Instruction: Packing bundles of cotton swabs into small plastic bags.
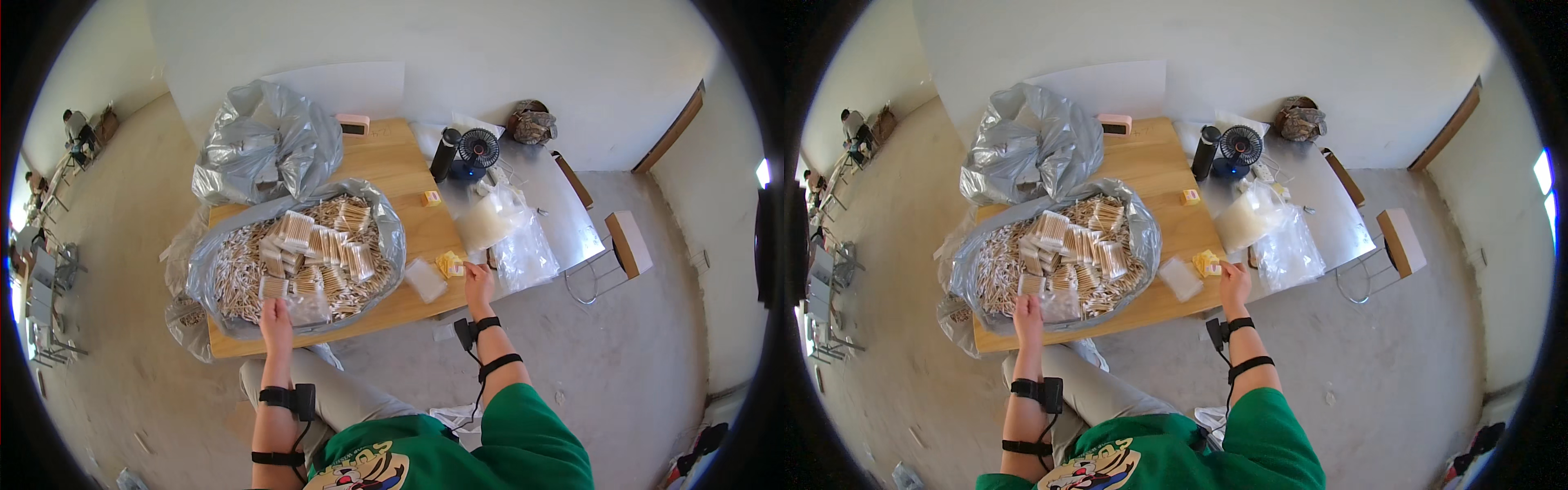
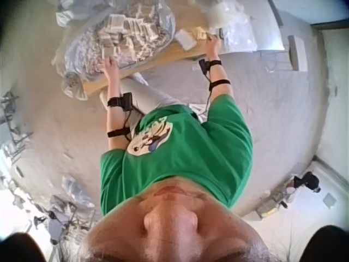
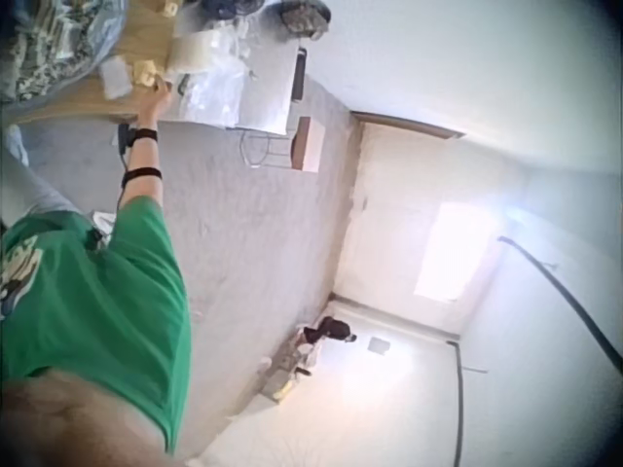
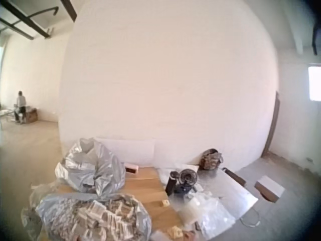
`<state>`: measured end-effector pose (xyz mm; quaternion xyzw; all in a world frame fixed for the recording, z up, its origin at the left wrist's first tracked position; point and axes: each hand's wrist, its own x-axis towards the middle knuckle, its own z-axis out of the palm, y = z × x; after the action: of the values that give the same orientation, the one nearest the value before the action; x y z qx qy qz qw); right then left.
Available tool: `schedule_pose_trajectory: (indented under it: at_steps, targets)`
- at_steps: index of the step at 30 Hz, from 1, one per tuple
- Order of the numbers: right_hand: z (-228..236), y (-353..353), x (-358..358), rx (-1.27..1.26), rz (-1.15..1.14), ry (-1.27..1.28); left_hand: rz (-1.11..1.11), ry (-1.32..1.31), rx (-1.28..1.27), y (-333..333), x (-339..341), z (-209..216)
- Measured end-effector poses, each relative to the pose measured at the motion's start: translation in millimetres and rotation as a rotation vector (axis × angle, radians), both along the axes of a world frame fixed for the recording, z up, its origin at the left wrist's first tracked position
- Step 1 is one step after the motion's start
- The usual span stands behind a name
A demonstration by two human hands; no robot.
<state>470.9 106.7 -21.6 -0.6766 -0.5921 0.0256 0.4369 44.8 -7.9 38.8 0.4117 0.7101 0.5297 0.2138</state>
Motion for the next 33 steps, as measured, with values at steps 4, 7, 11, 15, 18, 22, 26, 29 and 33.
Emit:
schedule_pose_trajectory:
  at_steps: [4, 7, 11, 15, 18, 22, 26, 29, 33]
  targets:
    - [-15.2, 12.4, 1.7, -0.173, 0.009, -0.076, -0.111, 0.0, -0.086, 1.0, 25.3, 10.6]
    - [-21.0, 9.2, 5.0, -0.224, 0.047, -0.183, -0.195, -0.043, -0.073, 5.3, 44.4, 21.0]
    - [-13.0, 5.0, 3.2, -0.205, 0.076, -0.234, -0.248, 0.009, -0.115, 14.5, 63.9, 17.8]
    - [19.1, -18.8, -39.5, -0.143, 0.258, 0.332, -0.378, 0.095, -0.121, 28.2, 98.4, 20.6]
    - [39.9, -65.3, -88.6, -0.366, 0.701, 0.944, -0.538, 0.131, -0.091, 34.8, 128.5, 17.3]
    - [48.9, -82.4, -95.2, -0.526, 0.691, 0.859, -0.564, 0.17, -0.002, 36.6, 139.0, 16.6]
    - [17.2, -42.5, -65.7, -0.382, 0.235, 0.86, -0.326, 0.093, -0.144, 41.5, 97.3, 8.2]
    - [-6.7, -16.4, -45.3, -0.295, 0.142, 0.381, -0.256, 0.122, -0.143, 39.3, 66.7, 12.1]
    - [20.6, -9.9, -72.4, -0.582, 0.07, -0.041, -0.078, 0.141, -0.199, 25.8, 2.0, -11.6]
